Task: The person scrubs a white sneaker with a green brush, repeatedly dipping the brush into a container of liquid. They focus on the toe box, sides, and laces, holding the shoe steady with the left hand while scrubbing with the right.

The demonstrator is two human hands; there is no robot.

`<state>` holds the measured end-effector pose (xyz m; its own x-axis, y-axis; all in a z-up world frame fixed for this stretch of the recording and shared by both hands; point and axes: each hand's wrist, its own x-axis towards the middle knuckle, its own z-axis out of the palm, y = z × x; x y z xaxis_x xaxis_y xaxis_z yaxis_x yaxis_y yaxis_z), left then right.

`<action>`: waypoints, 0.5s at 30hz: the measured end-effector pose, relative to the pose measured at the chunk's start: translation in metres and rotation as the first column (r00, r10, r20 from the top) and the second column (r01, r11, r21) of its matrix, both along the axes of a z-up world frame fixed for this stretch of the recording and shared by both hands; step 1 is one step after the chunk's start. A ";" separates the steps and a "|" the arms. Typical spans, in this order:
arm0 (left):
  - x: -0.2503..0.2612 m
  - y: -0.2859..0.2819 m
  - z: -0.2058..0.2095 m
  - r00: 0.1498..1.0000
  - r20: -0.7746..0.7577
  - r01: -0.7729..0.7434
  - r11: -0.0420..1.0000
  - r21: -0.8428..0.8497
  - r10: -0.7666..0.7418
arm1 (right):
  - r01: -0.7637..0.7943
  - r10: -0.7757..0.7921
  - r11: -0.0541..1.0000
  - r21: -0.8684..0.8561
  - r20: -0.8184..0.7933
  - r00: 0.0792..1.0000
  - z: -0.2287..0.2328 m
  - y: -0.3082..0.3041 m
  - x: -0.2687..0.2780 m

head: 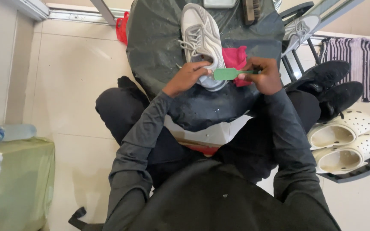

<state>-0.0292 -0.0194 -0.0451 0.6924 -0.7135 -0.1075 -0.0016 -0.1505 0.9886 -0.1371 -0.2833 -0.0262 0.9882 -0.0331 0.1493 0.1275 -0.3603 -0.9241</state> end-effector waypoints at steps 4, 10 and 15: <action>-0.002 -0.001 -0.001 0.999 0.029 -0.032 0.999 0.001 0.032 | -0.032 0.031 0.999 -0.027 -0.045 0.998 -0.010 -0.002 -0.004; -0.002 -0.002 0.000 0.997 0.041 -0.062 0.998 -0.001 0.062 | 0.004 -0.004 1.000 -0.002 -0.012 1.000 -0.011 0.006 -0.013; -0.006 -0.003 0.007 0.997 0.011 -0.078 0.997 0.022 0.078 | 0.069 -0.069 0.997 -0.022 -0.027 0.997 -0.031 -0.018 -0.008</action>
<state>-0.0353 -0.0221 -0.0385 0.7470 -0.6546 -0.1159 0.0012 -0.1730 0.9849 -0.1452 -0.3017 -0.0576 0.9875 -0.0985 0.1233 0.0761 -0.3870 -0.9189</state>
